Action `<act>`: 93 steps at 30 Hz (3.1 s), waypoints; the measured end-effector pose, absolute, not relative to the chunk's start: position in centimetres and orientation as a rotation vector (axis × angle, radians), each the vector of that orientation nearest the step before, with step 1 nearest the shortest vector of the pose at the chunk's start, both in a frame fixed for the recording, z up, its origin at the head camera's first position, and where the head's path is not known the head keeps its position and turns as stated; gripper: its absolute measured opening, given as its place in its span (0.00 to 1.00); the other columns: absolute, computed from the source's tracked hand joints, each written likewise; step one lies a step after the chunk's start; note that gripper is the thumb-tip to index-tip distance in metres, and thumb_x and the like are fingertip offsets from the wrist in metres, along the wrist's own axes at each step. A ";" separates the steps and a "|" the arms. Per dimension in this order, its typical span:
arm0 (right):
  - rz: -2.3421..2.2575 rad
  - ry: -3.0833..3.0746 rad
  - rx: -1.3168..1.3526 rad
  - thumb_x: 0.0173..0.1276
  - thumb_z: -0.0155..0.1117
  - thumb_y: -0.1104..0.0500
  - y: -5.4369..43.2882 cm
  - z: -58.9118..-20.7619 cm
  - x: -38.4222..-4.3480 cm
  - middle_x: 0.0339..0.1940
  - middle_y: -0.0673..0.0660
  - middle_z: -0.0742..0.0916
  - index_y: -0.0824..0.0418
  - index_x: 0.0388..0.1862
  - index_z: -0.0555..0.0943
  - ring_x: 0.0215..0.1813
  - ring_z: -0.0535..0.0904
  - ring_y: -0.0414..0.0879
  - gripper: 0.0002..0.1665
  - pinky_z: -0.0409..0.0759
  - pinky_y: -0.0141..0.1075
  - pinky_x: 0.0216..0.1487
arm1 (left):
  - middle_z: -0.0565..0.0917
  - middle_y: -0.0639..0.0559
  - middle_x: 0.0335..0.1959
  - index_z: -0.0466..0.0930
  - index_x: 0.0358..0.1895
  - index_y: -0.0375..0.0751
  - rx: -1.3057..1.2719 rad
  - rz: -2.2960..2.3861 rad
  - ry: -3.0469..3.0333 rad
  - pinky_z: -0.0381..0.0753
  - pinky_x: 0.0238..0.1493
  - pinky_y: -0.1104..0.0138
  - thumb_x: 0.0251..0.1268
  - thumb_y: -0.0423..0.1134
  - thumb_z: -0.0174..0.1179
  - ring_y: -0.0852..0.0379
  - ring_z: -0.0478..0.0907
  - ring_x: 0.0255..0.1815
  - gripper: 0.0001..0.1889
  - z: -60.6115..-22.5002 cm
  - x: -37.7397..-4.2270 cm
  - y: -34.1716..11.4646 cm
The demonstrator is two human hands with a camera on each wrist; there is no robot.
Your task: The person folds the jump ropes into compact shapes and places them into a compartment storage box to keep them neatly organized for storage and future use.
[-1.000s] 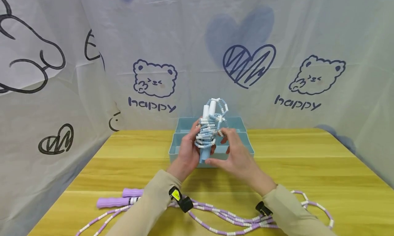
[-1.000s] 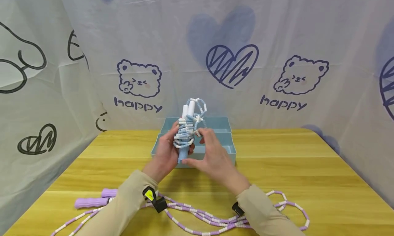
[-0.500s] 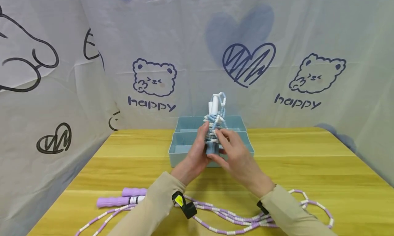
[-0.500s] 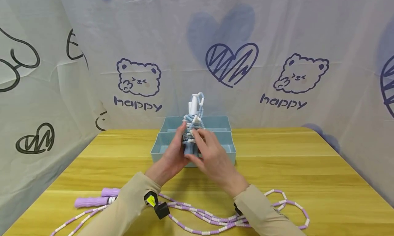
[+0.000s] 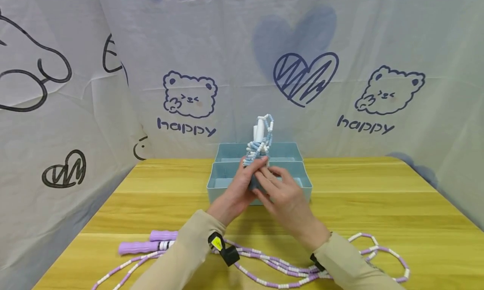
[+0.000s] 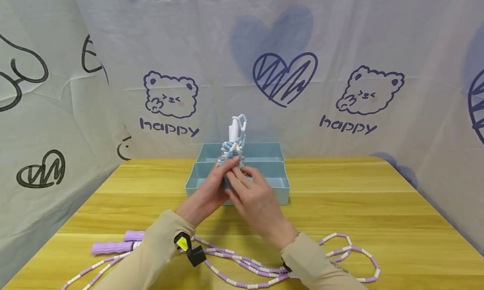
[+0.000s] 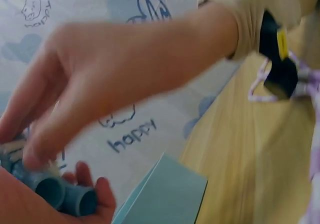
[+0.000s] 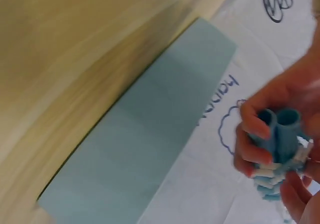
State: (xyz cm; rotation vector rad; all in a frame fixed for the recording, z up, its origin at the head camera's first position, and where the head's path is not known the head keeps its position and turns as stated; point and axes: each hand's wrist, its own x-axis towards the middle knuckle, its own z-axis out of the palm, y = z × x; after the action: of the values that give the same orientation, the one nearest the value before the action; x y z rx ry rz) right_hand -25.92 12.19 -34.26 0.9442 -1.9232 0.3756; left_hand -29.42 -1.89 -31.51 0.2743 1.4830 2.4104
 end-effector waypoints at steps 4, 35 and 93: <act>0.538 -1.908 0.974 0.61 0.71 0.66 12.2 -33.8 -25.8 0.54 0.62 0.85 0.68 0.55 0.83 0.51 0.80 0.56 0.22 0.81 0.45 0.49 | 0.78 0.49 0.44 0.53 0.66 0.51 0.366 2.202 1.673 0.79 0.36 0.59 0.66 0.52 0.60 0.55 0.79 0.36 0.32 -31.5 -30.2 -3.2; 1.337 -2.491 0.438 0.77 0.53 0.56 17.5 -32.6 -28.7 0.31 0.54 0.88 0.59 0.55 0.82 0.31 0.81 0.53 0.16 0.78 0.40 0.29 | 0.76 0.41 0.46 0.48 0.75 0.45 0.630 1.497 1.988 0.71 0.40 0.61 0.65 0.46 0.61 0.51 0.71 0.29 0.41 -30.1 -32.4 -9.7; 0.370 -3.017 0.353 0.73 0.35 0.27 19.4 -37.0 -39.1 0.78 0.69 0.53 0.67 0.79 0.48 0.77 0.42 0.68 0.53 0.46 0.65 0.70 | 0.68 0.45 0.70 0.67 0.69 0.42 0.953 0.754 2.880 0.68 0.65 0.54 0.55 0.39 0.73 0.47 0.65 0.68 0.37 -29.3 -45.1 -5.5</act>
State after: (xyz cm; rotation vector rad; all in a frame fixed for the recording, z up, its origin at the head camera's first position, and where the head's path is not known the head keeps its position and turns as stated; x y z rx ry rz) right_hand -39.06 19.44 -37.00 0.3526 -3.0165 0.3697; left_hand -45.06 -5.48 -29.26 0.9530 2.8798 0.7540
